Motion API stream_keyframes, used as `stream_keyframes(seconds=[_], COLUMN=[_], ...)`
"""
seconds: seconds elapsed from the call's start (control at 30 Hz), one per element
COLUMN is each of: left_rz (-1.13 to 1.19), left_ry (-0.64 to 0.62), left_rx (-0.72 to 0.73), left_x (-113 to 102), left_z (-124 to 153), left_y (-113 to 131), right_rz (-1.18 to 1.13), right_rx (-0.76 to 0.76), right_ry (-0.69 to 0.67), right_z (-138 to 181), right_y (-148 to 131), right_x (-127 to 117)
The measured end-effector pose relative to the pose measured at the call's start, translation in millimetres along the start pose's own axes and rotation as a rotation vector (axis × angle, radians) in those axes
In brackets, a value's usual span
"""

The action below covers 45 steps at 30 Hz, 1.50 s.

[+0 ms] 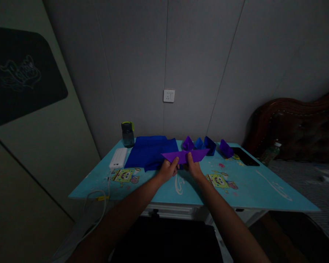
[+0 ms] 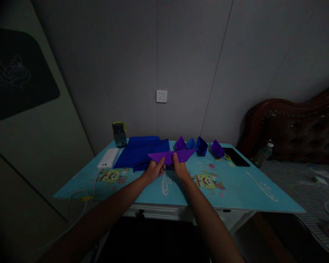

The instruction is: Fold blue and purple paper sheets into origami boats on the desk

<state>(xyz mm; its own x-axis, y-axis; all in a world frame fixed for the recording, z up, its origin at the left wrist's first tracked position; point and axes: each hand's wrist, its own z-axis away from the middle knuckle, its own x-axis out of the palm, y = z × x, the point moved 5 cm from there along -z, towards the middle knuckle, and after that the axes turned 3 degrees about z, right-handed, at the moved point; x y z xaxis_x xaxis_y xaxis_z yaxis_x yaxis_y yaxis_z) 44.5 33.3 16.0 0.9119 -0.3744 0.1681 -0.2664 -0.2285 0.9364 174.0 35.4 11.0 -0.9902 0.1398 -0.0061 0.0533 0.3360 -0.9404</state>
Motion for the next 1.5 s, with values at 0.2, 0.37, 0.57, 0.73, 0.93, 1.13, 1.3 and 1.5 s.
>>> stream_keyframes(seconds=[0.2,0.37,0.57,0.73,0.93,1.13,1.3,1.5], left_rz=[0.029,0.035,0.041,0.064,0.073,0.036,0.191,0.382], left_ry=[0.001,0.011,0.033,0.024,0.017,0.012,0.056,-0.007], left_rx=[-0.03,-0.034,-0.049,-0.054,-0.087,-0.049,-0.032,-0.028], left_x=[-0.1,-1.5,-3.2,-5.0,-2.9,-7.2,-13.1,-8.2], left_z=[-2.1,-2.3,-2.7,-4.2,-3.0,-4.8,-10.5,-8.9], left_y=[-4.2,-1.5,-0.3,-3.2,-4.2,-5.9,-6.5,-1.4], right_rz=[0.057,0.051,0.015,0.064,0.001,-0.241,-0.157,0.202], right_rx=[0.068,0.03,0.009,-0.021,-0.013,-0.025,-0.099,-0.376], right_ry=[0.051,0.046,0.173,0.145,0.229,0.168,0.213,0.112], right_z=[1.7,1.6,1.8,-0.2,-4.4,-11.2,-7.7,1.3], right_y=[1.2,-7.4,-17.8,-24.8,-20.2,-21.0,-24.3,-28.0], right_x=[-0.5,-5.7,-13.1,-14.7,-21.8,-23.2,-22.0,-11.4])
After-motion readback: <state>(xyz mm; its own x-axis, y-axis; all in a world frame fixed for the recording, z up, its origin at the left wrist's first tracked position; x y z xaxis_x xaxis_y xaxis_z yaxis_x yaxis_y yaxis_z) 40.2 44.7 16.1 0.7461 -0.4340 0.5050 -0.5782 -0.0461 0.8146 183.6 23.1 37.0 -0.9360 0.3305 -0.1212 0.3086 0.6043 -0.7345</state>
